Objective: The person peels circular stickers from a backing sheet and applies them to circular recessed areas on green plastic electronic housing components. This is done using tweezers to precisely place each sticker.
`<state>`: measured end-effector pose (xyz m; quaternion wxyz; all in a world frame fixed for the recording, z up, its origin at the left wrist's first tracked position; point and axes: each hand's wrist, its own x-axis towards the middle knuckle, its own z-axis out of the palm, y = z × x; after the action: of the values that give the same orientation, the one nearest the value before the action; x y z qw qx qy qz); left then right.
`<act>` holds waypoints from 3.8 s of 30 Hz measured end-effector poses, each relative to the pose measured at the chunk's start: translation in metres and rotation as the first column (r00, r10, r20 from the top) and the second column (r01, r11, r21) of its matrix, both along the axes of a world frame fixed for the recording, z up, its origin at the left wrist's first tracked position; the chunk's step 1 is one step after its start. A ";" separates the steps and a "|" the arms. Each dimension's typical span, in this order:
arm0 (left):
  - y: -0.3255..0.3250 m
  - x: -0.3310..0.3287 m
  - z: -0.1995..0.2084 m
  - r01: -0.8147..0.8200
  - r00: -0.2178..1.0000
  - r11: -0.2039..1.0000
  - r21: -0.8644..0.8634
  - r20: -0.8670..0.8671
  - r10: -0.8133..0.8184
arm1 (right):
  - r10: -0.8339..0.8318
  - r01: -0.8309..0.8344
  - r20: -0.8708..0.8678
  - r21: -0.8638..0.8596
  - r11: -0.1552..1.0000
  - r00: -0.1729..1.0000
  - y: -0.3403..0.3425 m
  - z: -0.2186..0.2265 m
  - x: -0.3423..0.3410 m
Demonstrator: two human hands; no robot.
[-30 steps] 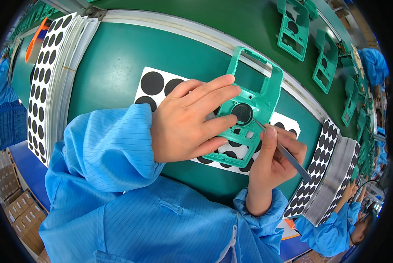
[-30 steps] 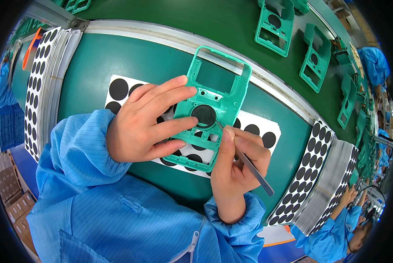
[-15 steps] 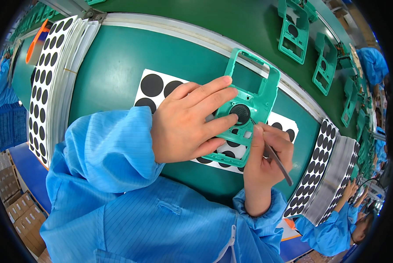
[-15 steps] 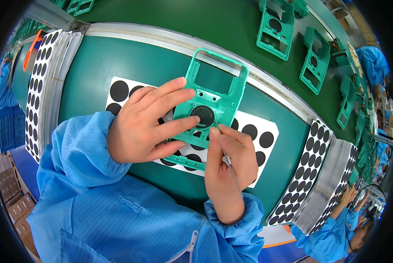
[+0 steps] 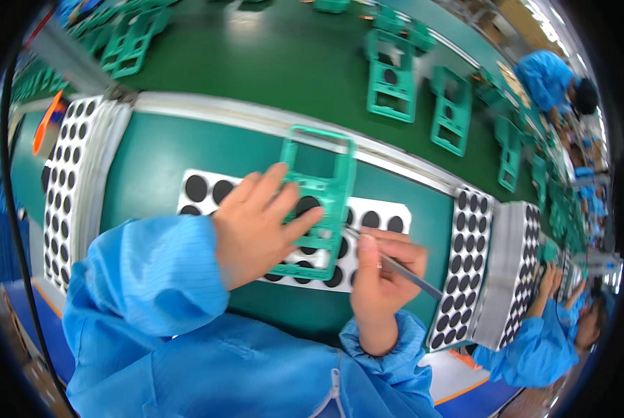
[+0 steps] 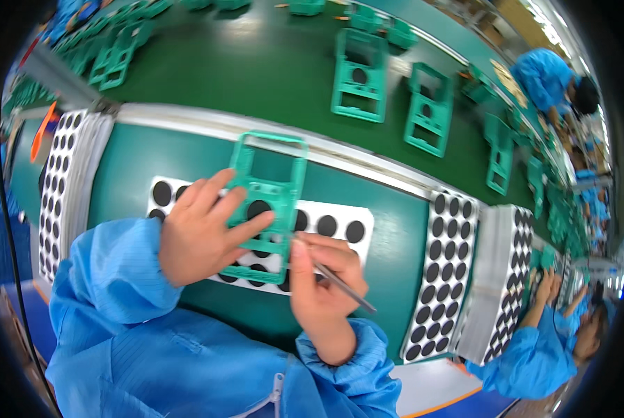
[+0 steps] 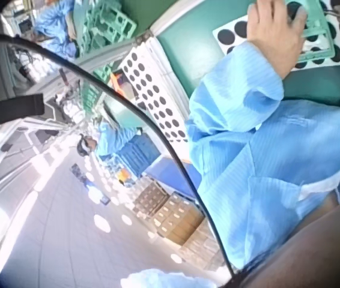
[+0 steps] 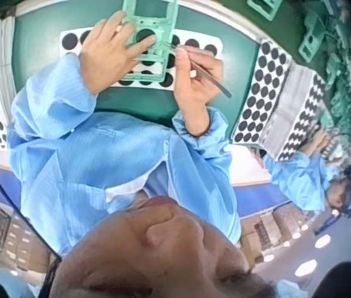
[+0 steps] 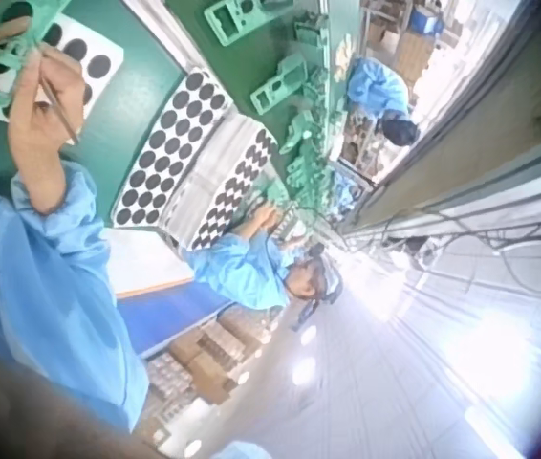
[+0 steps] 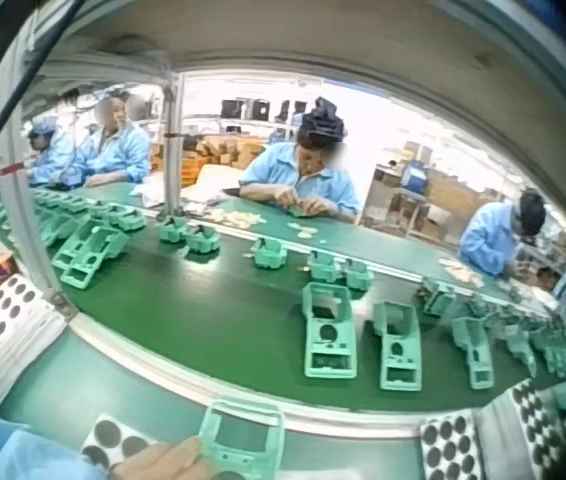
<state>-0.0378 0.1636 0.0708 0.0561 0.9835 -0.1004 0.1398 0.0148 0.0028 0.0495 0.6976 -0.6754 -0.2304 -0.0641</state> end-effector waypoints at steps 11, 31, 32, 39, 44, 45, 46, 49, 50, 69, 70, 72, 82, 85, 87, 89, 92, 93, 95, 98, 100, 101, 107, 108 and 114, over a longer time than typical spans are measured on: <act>0.018 0.058 0.029 -0.112 0.987 0.938 0.327 0.146 0.067 | -0.067 0.076 -0.044 0.263 0.962 0.997 -0.018 0.000 0.018; 0.059 0.097 0.025 -0.074 0.969 0.997 0.035 -0.234 0.080 | 0.068 -0.042 -0.154 0.166 0.985 0.986 -0.013 -0.002 0.015; 0.055 0.084 0.027 -0.015 0.957 1.000 0.002 -0.290 0.015 | 0.071 -0.043 -0.159 0.171 0.984 0.985 -0.012 -0.001 0.016; 0.011 0.005 0.029 0.229 0.871 0.951 -0.207 -0.394 -0.295 | 0.074 -0.068 -0.096 0.066 0.996 0.993 -0.012 -0.005 0.013; 0.002 -0.007 0.014 0.194 0.892 0.957 -0.216 -0.367 -0.264 | 0.109 -0.104 -0.150 0.035 0.994 0.983 -0.008 -0.006 0.011; 0.001 -0.009 0.012 0.195 0.905 0.958 -0.209 -0.338 -0.258 | 0.102 -0.091 -0.172 0.068 0.994 0.980 -0.008 -0.006 0.009; 0.000 -0.010 0.010 0.198 0.904 0.957 -0.213 -0.337 -0.262 | 0.095 -0.077 -0.196 0.099 0.992 0.976 -0.008 -0.005 0.008; -0.002 -0.011 0.005 0.181 0.935 0.962 -0.203 -0.270 -0.232 | 0.106 -0.086 -0.266 0.083 0.993 0.958 -0.013 -0.003 0.008; -0.002 -0.011 0.003 0.178 0.934 0.962 -0.206 -0.271 -0.231 | 0.112 -0.089 -0.304 0.087 0.992 0.946 -0.015 -0.002 0.008; 0.012 -0.013 -0.029 0.264 0.958 0.853 -0.451 0.022 -0.285 | 0.058 -0.077 -0.396 -0.032 0.997 0.916 -0.023 -0.012 0.011; 0.013 -0.015 -0.031 0.262 0.959 0.851 -0.455 0.027 -0.281 | 0.073 -0.091 -0.408 -0.027 0.995 0.910 -0.019 -0.014 0.009; 0.013 -0.015 -0.033 0.254 0.962 0.853 -0.455 0.024 -0.274 | 0.087 -0.108 -0.357 -0.038 0.993 0.930 -0.019 -0.016 0.008; 0.014 -0.014 -0.033 0.292 0.951 0.836 -0.464 0.047 -0.306 | 0.048 -0.081 -0.381 -0.070 0.994 0.924 -0.019 -0.013 0.009; 0.015 -0.016 -0.037 0.365 0.927 0.807 -0.464 0.101 -0.361 | 0.200 -0.240 -0.428 -0.040 0.970 0.881 -0.021 -0.010 0.007; 0.015 -0.016 -0.036 0.374 0.923 0.789 -0.488 0.112 -0.368 | 0.234 -0.293 -0.460 -0.059 0.954 0.857 -0.022 -0.008 0.005; 0.016 -0.016 -0.034 0.380 0.920 0.772 -0.510 0.121 -0.373 | 0.220 -0.279 -0.463 -0.060 0.959 0.859 -0.020 -0.007 0.004; 0.019 -0.016 -0.030 0.267 0.963 0.834 -0.482 0.095 -0.253 | 0.183 -0.222 -0.449 -0.035 0.975 0.875 -0.011 -0.007 0.001; 0.021 -0.015 -0.029 0.195 0.980 0.854 -0.482 0.067 -0.186 | 0.156 -0.178 -0.433 -0.010 0.984 0.888 -0.006 -0.008 -0.001; 0.024 -0.015 -0.027 0.106 0.994 0.883 -0.458 0.016 -0.111 | 0.149 -0.169 -0.408 -0.013 0.986 0.901 0.001 -0.010 0.000; 0.024 -0.015 -0.029 0.109 0.994 0.889 -0.446 0.037 -0.104 | 0.139 -0.162 -0.381 -0.029 0.986 0.914 0.011 -0.011 0.002; 0.024 -0.016 -0.029 0.097 0.995 0.882 -0.461 0.028 -0.095 | 0.150 -0.191 -0.370 -0.075 0.979 0.917 0.017 -0.010 0.002; 0.024 -0.016 -0.029 0.090 0.996 0.874 -0.478 0.023 -0.090 | 0.151 -0.193 -0.360 -0.082 0.978 0.920 0.018 -0.013 0.002; 0.023 -0.015 -0.032 0.080 0.997 0.864 -0.497 0.057 -0.060 | 0.168 -0.200 -0.350 -0.059 0.978 0.922 0.020 -0.016 -0.001; 0.023 -0.015 -0.031 0.083 0.996 0.864 -0.497 0.064 -0.059 | 0.168 -0.200 -0.343 -0.060 0.978 0.924 0.020 -0.017 -0.001; 0.022 -0.017 -0.028 -0.040 0.998 0.825 -0.564 -0.055 0.011 | 0.210 -0.222 -0.238 -0.025 0.975 0.948 0.023 -0.024 -0.004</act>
<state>-0.0545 0.1857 0.0432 0.3451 0.9272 -0.0400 0.1399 0.0105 0.0253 0.0250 0.7049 -0.6668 -0.2209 0.0986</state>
